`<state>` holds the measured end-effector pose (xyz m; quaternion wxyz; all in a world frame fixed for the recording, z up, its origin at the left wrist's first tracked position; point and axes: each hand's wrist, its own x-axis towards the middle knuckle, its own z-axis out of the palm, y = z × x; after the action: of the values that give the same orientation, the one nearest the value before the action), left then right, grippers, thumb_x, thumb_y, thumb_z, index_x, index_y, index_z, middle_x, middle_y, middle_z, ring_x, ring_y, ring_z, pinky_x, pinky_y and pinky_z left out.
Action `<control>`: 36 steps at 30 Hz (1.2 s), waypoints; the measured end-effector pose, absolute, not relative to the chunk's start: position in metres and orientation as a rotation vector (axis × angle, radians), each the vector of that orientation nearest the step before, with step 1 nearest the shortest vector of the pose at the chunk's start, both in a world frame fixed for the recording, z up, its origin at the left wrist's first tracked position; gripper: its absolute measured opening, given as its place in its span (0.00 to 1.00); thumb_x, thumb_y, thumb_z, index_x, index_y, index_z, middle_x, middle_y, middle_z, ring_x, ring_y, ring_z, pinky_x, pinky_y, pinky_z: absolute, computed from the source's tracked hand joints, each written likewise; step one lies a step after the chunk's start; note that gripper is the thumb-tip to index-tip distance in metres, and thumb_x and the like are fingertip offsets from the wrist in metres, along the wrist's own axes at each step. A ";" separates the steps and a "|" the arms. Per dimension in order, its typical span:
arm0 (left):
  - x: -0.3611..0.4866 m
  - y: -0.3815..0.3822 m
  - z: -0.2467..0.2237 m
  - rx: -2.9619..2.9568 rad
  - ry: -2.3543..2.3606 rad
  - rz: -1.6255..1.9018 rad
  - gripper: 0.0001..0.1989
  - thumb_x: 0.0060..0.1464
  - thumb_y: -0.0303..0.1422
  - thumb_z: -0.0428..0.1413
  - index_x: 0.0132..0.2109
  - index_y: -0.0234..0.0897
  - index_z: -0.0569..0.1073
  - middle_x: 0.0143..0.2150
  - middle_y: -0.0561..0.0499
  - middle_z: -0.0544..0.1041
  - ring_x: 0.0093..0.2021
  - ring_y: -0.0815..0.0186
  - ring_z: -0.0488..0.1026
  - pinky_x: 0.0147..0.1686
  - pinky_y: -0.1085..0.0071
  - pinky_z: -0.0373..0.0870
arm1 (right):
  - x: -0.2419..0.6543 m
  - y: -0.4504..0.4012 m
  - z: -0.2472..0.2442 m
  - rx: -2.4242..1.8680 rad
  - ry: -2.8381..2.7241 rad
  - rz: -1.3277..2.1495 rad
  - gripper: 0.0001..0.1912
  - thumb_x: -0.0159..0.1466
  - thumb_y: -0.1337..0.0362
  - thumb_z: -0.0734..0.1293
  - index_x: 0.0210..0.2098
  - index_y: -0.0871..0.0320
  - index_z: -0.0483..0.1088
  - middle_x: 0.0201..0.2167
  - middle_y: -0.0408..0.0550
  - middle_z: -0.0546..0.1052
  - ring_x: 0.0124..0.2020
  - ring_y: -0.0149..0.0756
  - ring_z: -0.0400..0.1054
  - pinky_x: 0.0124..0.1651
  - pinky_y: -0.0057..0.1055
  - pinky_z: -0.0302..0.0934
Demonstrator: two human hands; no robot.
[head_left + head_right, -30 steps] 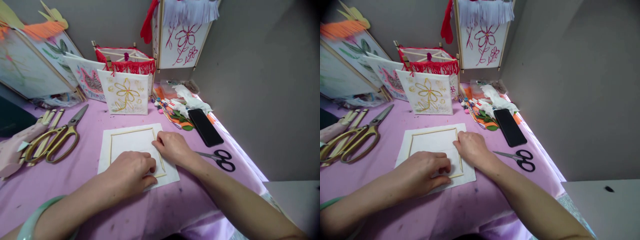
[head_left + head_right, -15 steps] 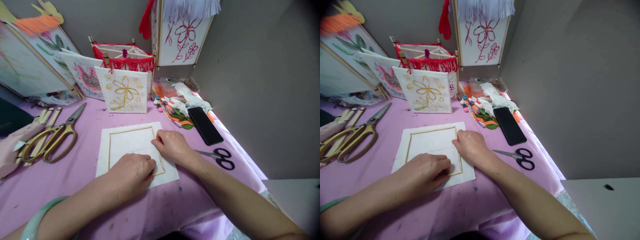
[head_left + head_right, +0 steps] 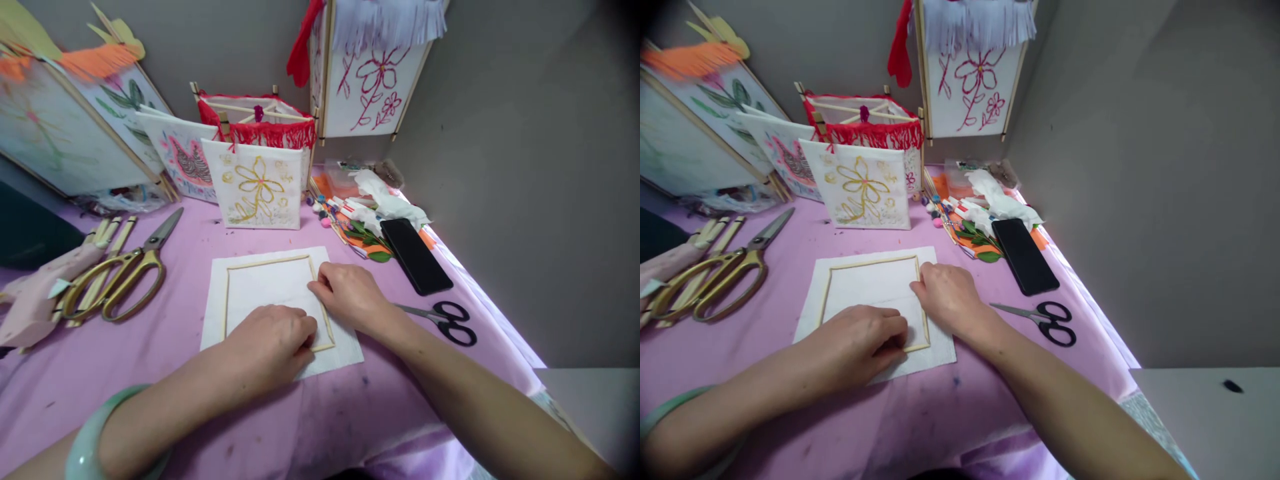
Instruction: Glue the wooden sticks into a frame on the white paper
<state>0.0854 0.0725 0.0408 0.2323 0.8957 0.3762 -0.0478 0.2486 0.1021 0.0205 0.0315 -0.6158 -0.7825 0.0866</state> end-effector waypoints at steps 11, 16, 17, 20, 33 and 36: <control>0.007 0.101 0.065 2.187 1.667 0.295 0.12 0.53 0.38 0.51 0.34 0.38 0.76 0.27 0.53 0.76 0.27 0.68 0.69 0.28 0.72 0.60 | 0.254 0.105 0.023 -1.837 -2.341 0.274 0.13 0.66 0.59 0.58 0.32 0.57 0.70 0.30 0.47 0.77 0.32 0.35 0.69 0.31 0.29 0.50; -0.032 0.108 0.045 1.971 1.951 0.494 0.15 0.52 0.41 0.50 0.38 0.38 0.77 0.27 0.52 0.77 0.27 0.66 0.71 0.30 0.71 0.63 | 0.259 0.118 0.022 -1.714 -2.309 0.248 0.10 0.65 0.63 0.58 0.38 0.58 0.71 0.37 0.48 0.76 0.37 0.35 0.69 0.37 0.28 0.54; -0.035 0.109 0.041 1.947 1.973 0.509 0.15 0.52 0.41 0.51 0.39 0.38 0.77 0.28 0.51 0.77 0.28 0.65 0.71 0.30 0.71 0.64 | 0.258 0.120 0.021 -1.691 -2.316 0.236 0.11 0.65 0.64 0.59 0.40 0.58 0.71 0.38 0.49 0.76 0.38 0.36 0.69 0.39 0.29 0.54; -0.035 0.110 0.032 1.951 2.000 0.538 0.16 0.52 0.40 0.51 0.41 0.38 0.78 0.30 0.50 0.78 0.30 0.64 0.72 0.32 0.71 0.64 | 0.256 0.125 0.019 -1.656 -2.323 0.199 0.12 0.65 0.65 0.59 0.45 0.59 0.71 0.41 0.51 0.75 0.41 0.38 0.69 0.42 0.30 0.56; -0.029 0.114 0.014 2.172 1.885 0.501 0.16 0.54 0.36 0.50 0.44 0.41 0.78 0.32 0.50 0.74 0.30 0.66 0.69 0.31 0.72 0.60 | 0.254 0.124 0.007 -1.631 -2.283 0.176 0.11 0.64 0.67 0.60 0.43 0.58 0.71 0.40 0.48 0.74 0.43 0.38 0.69 0.43 0.30 0.57; -0.027 0.114 0.016 2.156 1.898 0.489 0.15 0.53 0.37 0.50 0.44 0.41 0.79 0.32 0.50 0.74 0.30 0.66 0.69 0.32 0.72 0.60 | 0.254 0.124 0.006 -1.630 -2.282 0.160 0.10 0.64 0.67 0.60 0.42 0.57 0.71 0.40 0.48 0.74 0.42 0.38 0.69 0.42 0.30 0.57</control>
<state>-0.0269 0.1136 0.0159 0.1140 0.7352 0.6471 0.1666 0.2540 0.1241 0.0063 0.1659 -0.5722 -0.8012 0.0564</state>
